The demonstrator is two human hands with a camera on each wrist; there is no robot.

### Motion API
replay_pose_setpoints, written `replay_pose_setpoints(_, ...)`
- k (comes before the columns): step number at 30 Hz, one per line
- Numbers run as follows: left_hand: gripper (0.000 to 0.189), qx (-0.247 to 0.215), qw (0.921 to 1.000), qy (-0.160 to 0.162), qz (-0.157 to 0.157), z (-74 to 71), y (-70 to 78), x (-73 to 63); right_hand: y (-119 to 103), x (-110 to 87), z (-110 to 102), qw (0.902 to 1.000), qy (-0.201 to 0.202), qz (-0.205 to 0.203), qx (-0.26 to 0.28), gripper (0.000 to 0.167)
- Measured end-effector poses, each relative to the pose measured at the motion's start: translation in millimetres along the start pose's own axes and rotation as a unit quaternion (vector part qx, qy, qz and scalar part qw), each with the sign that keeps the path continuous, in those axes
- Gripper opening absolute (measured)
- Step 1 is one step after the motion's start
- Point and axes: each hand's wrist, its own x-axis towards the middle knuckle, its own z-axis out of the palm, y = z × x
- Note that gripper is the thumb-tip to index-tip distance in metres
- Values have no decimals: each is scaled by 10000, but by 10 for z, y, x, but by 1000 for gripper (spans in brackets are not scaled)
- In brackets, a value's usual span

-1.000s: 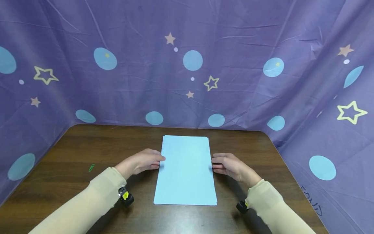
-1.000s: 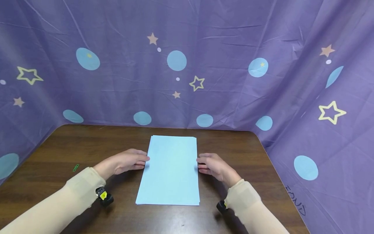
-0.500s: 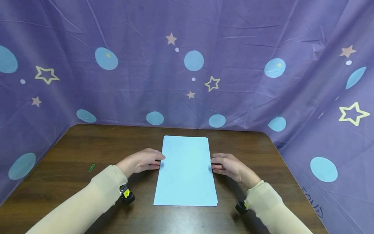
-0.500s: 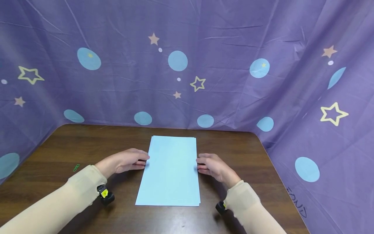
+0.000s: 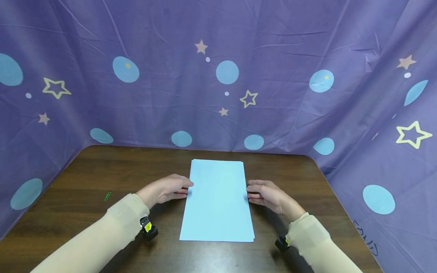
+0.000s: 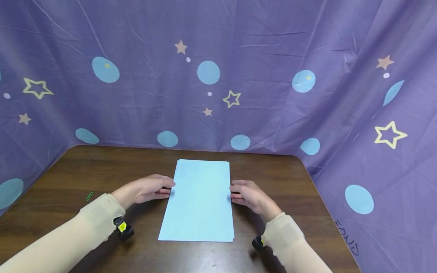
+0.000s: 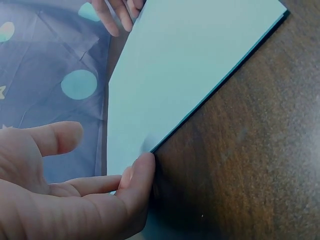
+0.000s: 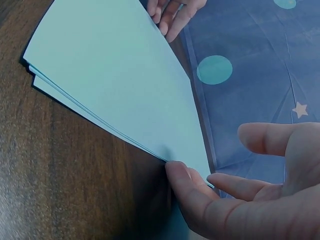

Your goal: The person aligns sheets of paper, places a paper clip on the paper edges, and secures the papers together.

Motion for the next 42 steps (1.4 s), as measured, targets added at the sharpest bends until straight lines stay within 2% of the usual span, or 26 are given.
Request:
replay_pose_setpoints(9,62,-47,10000,-2,21,23,-1,-27,11,-7,21,9999,45,-113,-59,63)
replay_pose_setpoints(17,47,-425,9988,249,-53,18,-22,-22,-5,-29,43,9997,49,-173,-193,61)
replay_pose_setpoints(30,61,-390,9989,247,-79,39,6,-8,-1,5,35,9992,206,-194,-282,58)
replay_pose_setpoints(35,59,-475,9982,341,-156,39,6,21,1,36,38,9991,192,-251,-267,59)
replay_pose_setpoints(42,60,-590,9977,306,-162,62,-1,19,8,13,50,9991,235,-213,-279,57)
